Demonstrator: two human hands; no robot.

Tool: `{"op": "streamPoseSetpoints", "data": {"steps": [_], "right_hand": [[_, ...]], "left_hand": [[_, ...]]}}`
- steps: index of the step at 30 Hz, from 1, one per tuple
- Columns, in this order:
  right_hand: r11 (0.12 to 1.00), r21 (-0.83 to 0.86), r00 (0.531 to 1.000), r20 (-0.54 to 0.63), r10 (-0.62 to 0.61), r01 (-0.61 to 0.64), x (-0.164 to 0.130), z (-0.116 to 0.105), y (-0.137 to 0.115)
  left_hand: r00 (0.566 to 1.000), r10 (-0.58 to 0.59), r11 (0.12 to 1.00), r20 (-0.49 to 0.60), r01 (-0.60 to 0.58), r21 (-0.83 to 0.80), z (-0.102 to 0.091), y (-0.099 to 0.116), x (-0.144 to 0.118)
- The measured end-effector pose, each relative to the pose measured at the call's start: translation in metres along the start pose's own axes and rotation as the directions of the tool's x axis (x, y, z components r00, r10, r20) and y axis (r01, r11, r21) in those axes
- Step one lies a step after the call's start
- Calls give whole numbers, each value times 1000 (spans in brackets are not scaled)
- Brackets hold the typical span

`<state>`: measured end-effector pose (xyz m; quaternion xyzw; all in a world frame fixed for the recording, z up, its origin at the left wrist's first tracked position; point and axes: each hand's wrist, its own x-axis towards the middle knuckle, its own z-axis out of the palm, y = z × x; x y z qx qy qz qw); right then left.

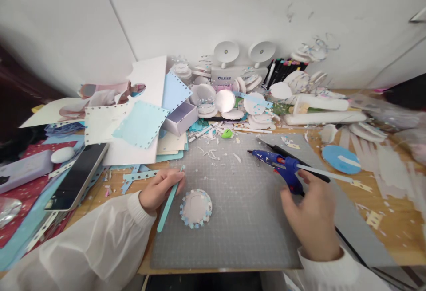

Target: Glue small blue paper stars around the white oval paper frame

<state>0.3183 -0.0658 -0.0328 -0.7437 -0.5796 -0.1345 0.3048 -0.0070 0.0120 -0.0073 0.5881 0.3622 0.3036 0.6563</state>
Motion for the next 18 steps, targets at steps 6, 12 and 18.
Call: {"op": "streamPoseSetpoints", "data": {"steps": [6,12,18], "right_hand": [[983,-121,975,190,-113,137,21,13,-6],[978,80,962,215,170,-190,30,3,-49],[870,454,965,246,87,-194,34,18,-96]], "left_hand": [[999,9,999,46,-11,53,1,3,-1],[997,21,998,70,-25,65,2,5,-1],[995,-10,990,95,-4,140,2,6,-1]]}}
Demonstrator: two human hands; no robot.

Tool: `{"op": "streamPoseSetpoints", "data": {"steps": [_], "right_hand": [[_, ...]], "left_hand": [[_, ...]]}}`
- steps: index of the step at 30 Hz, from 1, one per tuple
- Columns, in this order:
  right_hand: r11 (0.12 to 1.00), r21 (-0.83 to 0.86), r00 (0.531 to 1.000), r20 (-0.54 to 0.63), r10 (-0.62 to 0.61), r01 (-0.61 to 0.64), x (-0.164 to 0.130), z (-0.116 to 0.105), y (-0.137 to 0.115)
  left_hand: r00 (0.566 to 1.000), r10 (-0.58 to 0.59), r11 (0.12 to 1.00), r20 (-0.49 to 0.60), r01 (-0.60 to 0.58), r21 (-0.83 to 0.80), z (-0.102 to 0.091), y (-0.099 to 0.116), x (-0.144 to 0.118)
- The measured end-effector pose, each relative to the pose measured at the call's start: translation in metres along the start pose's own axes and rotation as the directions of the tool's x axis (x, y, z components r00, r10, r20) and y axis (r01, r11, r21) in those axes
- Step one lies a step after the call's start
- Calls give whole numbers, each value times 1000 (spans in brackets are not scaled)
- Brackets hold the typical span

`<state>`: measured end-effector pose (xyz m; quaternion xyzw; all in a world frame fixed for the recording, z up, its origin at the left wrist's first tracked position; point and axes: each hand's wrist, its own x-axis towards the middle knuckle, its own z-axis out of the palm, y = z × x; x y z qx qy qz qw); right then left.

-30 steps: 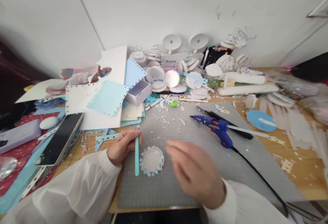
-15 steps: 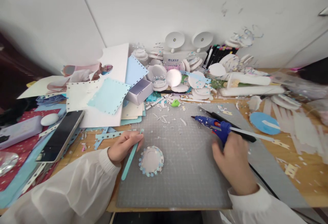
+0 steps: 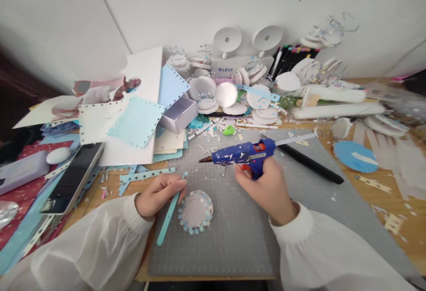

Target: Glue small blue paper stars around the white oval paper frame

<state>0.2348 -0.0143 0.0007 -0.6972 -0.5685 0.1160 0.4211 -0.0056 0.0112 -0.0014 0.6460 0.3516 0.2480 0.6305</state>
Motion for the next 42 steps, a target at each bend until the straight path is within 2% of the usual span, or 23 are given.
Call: {"op": "streamPoseSetpoints", "data": {"steps": [3,8,13,28,42], "right_hand": [[998,53,998,53,-44,42,-3,12,-1],[986,-53,986,67,-153,157,-14,14,11],[986,-63,983,109,-148,155,-15,15,14],[967,-105,971,86,-222,230,-15,15,14],[979,-98,977,140,-163,178,-15,15,13]], "left_hand": [[999,-9,1000,46,9,14,0,-1,0],[996,7,996,87,-15,87,-1,0,-1],[995,30,994,99,-40,102,-1,1,-1],[993,64,991,98,-75,111,0,3,0],[992,54,993,113,-65,97,-1,1,-1]]}}
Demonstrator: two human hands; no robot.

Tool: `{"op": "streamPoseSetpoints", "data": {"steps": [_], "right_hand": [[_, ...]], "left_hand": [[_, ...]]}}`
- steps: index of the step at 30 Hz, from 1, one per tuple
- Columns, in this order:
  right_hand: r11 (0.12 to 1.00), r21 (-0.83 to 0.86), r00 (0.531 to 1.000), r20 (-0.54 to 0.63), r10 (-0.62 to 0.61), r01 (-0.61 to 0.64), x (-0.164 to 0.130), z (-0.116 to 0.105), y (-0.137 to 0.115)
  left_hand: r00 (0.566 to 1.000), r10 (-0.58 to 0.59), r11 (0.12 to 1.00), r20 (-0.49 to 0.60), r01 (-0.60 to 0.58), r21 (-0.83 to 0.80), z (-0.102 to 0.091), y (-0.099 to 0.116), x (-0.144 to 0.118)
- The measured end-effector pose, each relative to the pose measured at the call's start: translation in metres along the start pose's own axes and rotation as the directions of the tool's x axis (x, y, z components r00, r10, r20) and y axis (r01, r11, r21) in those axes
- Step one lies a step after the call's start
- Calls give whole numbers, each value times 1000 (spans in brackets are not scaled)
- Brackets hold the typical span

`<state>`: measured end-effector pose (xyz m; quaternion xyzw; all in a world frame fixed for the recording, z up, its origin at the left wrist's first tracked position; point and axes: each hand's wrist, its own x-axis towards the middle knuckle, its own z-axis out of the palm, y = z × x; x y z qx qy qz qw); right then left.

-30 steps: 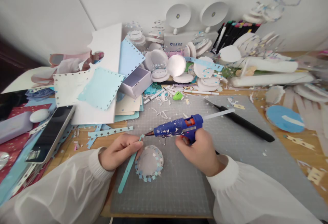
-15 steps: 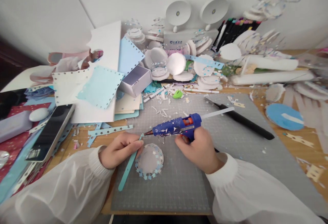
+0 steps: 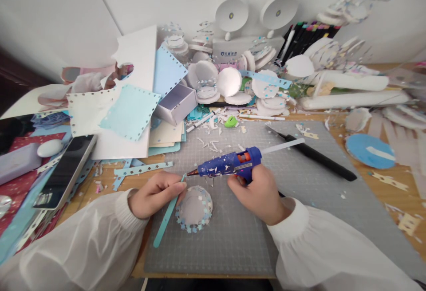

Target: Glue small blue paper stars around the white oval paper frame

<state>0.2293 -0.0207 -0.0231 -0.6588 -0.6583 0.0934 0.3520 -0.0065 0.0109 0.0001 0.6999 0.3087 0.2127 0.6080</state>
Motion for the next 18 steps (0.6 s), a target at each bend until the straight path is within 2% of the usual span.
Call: {"op": "streamPoseSetpoints", "data": {"steps": [18], "right_hand": [[1000,-10,1000,-26,-7,7,0,0,2]], "left_hand": [[1000,22,1000,1,-22,5,0,2,1]]}}
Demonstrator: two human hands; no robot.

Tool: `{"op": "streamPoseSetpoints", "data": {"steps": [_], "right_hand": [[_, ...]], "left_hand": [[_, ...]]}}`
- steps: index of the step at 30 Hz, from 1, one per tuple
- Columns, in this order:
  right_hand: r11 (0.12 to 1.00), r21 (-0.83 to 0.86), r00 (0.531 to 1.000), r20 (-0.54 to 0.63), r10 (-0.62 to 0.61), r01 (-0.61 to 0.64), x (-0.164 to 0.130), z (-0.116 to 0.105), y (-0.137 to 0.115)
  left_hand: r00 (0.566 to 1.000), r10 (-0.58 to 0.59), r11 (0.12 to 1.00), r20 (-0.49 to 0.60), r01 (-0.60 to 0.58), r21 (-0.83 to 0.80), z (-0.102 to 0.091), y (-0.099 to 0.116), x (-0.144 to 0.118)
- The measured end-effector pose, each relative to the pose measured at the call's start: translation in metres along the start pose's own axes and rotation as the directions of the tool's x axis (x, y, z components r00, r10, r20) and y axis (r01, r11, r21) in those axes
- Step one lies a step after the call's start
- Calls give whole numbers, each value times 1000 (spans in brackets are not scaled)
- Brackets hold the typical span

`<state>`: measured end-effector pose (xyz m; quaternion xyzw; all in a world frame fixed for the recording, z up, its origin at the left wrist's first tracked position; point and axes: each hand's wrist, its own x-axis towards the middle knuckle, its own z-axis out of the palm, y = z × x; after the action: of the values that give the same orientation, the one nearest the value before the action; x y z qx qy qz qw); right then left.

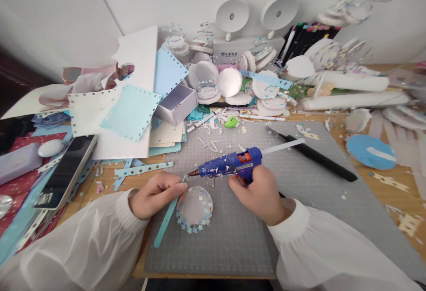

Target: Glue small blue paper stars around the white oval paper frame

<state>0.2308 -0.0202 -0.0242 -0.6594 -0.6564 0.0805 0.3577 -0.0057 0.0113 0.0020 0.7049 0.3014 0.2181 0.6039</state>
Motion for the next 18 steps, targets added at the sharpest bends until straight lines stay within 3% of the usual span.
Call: {"op": "streamPoseSetpoints", "data": {"steps": [11,18], "right_hand": [[998,10,996,-66,-68,69,-1,2,0],[998,22,997,-50,-63,64,0,1,-3]], "left_hand": [[1000,13,1000,4,-13,-16,0,0,1],[1000,4,1000,7,-4,-2,0,-1,0]]}}
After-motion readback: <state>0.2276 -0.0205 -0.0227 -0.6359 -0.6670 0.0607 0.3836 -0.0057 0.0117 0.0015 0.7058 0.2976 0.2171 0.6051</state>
